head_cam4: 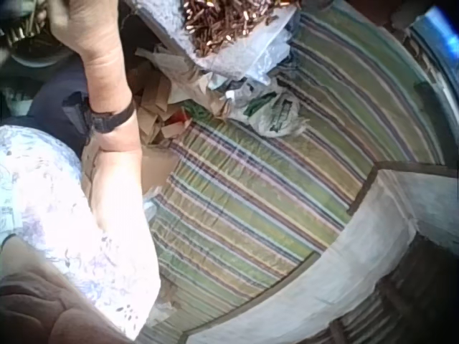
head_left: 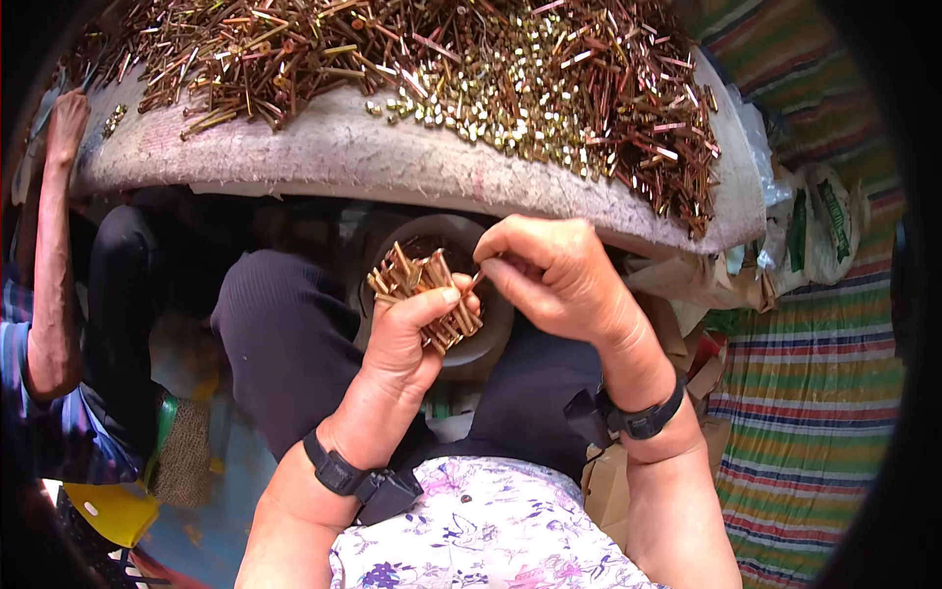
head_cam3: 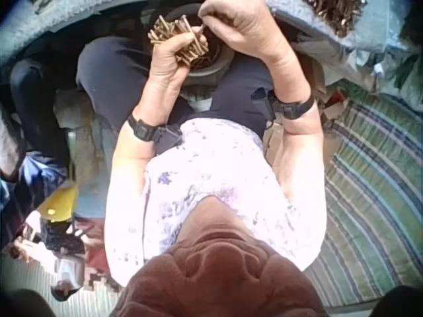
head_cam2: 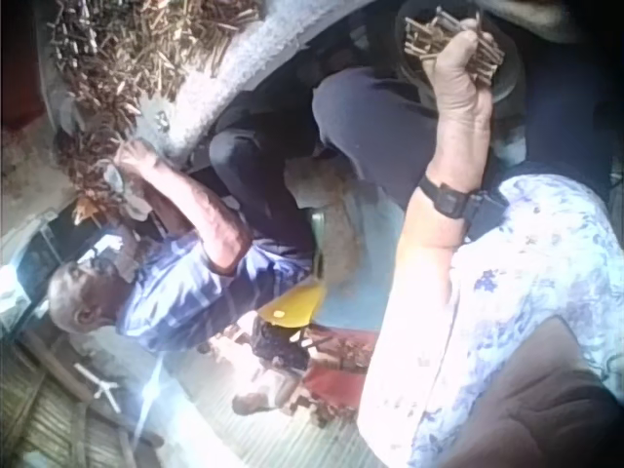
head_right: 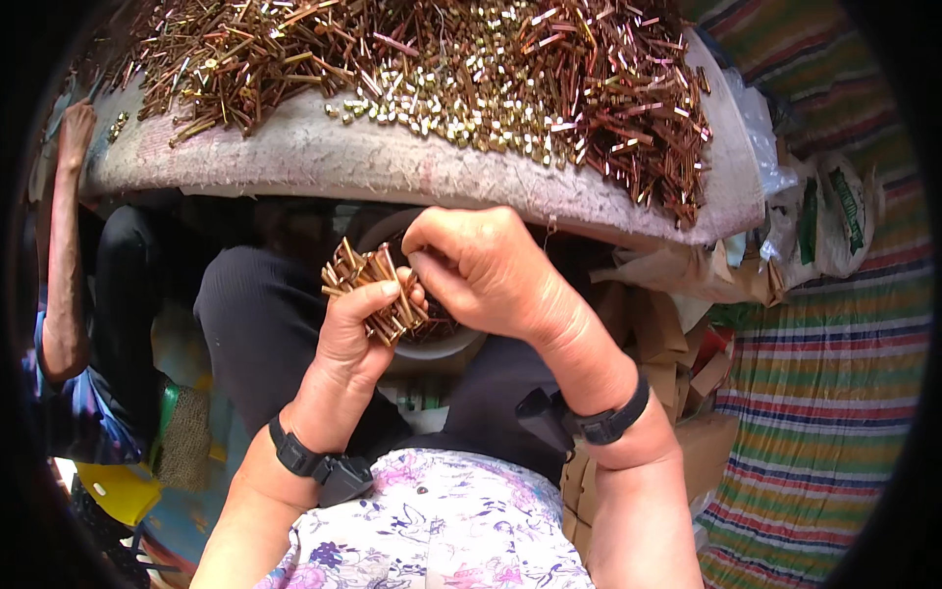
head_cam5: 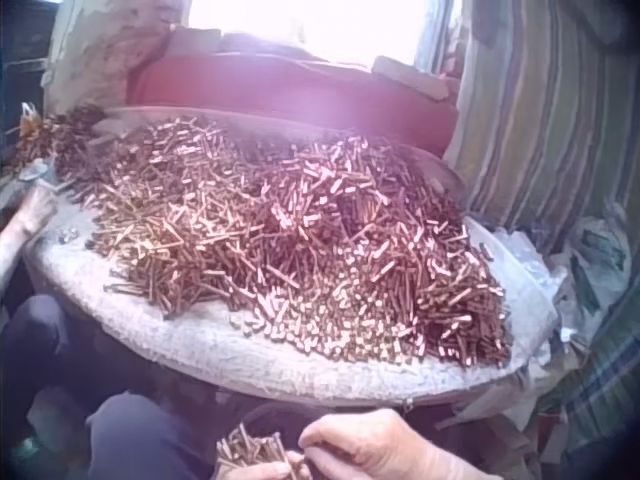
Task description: Manually insert small metal fittings into copper tubes and organize them on a workbench.
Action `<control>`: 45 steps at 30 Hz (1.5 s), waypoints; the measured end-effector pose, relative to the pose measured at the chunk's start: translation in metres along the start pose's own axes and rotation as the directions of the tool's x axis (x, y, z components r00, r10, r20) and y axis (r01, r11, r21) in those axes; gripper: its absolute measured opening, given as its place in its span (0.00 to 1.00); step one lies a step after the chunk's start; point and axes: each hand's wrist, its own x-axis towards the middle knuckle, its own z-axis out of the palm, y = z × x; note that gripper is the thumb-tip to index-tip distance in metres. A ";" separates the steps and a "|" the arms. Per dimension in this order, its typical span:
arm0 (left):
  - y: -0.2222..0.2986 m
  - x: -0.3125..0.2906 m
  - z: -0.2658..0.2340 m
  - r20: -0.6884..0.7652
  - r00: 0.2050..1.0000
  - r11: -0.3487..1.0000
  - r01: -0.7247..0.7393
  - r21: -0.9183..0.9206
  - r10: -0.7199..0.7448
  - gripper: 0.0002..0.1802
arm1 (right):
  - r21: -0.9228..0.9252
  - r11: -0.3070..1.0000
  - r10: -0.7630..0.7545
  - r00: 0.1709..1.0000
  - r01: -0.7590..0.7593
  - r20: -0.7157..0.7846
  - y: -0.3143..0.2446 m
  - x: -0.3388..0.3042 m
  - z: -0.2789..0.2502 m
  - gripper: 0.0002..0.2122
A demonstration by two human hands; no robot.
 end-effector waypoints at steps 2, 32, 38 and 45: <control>0.001 -0.001 -0.006 -0.007 1.000 1.000 -0.027 -0.006 0.027 0.12 | 0.241 0.949 0.189 0.978 -0.204 0.084 -0.008 0.003 -0.001 0.04; 0.006 0.010 -0.004 -0.036 0.993 0.994 -0.112 -0.006 0.112 0.12 | 0.599 0.800 0.186 0.958 -0.019 -0.219 0.010 0.002 -0.001 0.10; 0.006 0.011 -0.003 -0.026 0.992 0.992 -0.123 0.016 0.123 0.12 | 0.651 0.754 0.214 0.970 -0.088 -0.118 0.011 -0.006 -0.010 0.09; 0.007 0.010 -0.004 -0.090 0.986 0.990 -0.142 0.008 0.143 0.14 | 0.133 0.991 0.022 0.969 0.011 -0.247 0.004 -0.008 0.005 0.05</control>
